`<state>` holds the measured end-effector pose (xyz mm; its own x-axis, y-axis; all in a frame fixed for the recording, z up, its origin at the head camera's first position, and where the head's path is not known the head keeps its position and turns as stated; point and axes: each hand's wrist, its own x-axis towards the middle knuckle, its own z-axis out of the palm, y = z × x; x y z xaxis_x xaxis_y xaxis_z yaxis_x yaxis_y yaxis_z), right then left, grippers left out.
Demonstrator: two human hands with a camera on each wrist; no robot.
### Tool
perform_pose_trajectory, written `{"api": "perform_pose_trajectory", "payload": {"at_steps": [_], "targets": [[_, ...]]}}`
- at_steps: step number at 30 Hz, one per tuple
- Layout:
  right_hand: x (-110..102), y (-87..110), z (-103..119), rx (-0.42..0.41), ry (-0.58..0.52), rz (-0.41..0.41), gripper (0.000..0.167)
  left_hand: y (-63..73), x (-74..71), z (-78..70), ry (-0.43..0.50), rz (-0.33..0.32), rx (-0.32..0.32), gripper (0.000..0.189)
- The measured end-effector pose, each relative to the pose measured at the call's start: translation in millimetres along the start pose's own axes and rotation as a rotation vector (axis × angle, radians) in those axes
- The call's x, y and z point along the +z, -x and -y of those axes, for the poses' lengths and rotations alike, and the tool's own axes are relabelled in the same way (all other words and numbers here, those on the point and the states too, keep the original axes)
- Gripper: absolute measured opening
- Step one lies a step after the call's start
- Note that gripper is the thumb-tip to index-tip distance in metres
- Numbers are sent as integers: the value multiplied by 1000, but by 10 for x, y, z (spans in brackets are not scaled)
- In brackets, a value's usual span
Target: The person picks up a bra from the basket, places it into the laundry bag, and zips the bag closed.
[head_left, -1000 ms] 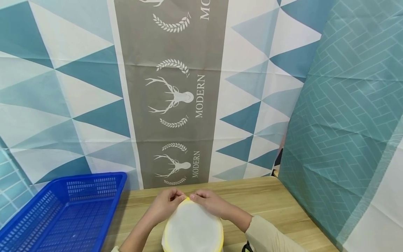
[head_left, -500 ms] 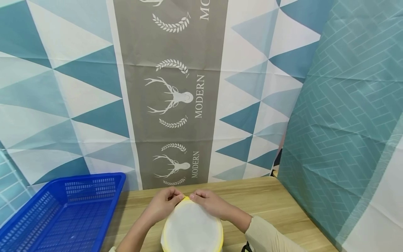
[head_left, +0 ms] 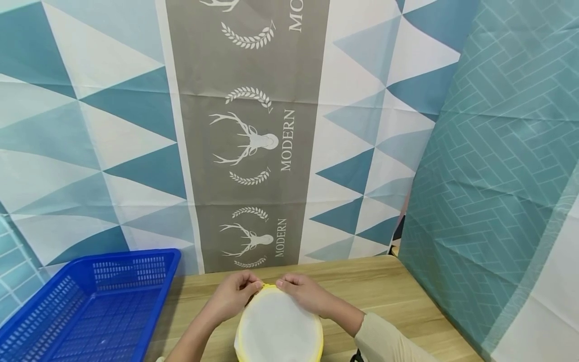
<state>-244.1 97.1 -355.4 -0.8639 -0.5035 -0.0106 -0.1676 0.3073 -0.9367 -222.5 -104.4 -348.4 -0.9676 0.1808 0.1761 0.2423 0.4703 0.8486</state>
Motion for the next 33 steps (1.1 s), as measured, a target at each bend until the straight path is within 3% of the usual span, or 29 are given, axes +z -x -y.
{"api": "perform_pose_trajectory", "payload": {"at_steps": [12,23,33], "targets": [[7,-6,8,-10,17,-36,38,-8,15,-36,-51,-42,-16,9],[63,-26,39,-51,42,-62,35,-15,41,-79,-48,-43,-3,7],[45,-19,27,-28,20,-84,36,1,29,-73,-50,-38,-6,9]]}}
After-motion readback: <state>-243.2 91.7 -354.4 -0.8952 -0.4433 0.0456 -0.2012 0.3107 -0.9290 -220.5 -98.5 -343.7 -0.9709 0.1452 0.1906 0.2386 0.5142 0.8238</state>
